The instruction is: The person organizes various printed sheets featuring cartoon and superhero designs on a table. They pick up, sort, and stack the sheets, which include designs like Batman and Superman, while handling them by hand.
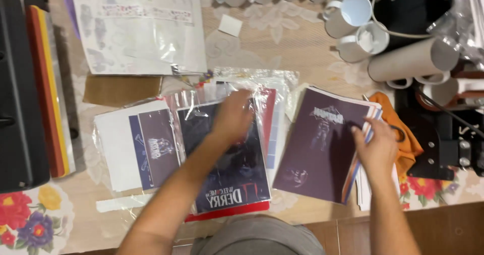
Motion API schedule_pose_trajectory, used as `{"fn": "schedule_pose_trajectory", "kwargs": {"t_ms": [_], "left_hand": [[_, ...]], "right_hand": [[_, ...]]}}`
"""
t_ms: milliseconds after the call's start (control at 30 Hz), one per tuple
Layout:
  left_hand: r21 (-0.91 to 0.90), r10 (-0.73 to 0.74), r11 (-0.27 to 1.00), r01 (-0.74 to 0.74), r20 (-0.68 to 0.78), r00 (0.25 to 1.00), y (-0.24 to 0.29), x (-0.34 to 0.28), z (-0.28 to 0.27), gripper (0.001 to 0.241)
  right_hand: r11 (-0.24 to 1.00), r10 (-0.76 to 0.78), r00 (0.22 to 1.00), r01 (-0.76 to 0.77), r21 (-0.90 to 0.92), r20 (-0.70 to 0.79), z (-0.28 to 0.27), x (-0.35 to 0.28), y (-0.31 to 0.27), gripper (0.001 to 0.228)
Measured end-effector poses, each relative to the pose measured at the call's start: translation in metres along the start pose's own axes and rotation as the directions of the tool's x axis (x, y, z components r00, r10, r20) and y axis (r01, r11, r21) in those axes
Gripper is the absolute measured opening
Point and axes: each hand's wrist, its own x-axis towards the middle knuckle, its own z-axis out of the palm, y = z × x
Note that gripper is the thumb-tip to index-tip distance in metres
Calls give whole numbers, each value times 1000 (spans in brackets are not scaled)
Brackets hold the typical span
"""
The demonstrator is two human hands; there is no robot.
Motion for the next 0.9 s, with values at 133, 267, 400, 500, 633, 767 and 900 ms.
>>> {"fn": "schedule_pose_trajectory", "kwargs": {"t_ms": [133,267,400,500,633,767,900], "left_hand": [[-51,-141,983,176,402,905,72,-13,88,62],[24,-437,883,469,405,803,119,-24,107,76],[23,-327,942,336,295,898,147,-41,108,72],[14,-293,954,300,274,916,173,-49,95,81],[95,-208,977,189,278,938,175,-63,101,82],[144,-115,986,81,249,962,156,-71,115,68],[117,-54,992,36,155,986,137,-82,127,35]], "right_hand": [[947,287,958,-287,143,21,16,-64,-30,61],[824,479,856,-515,237,195,6,-74,-80,87],[758,536,808,-588,281,244,30,-81,-77,92],[718,551,783,-621,313,289,35,-81,-81,90],[718,534,787,-615,325,308,37,-82,-81,87],[719,516,786,-613,327,341,34,-79,-78,88],[740,492,788,-602,300,369,30,-80,-72,90]]}}
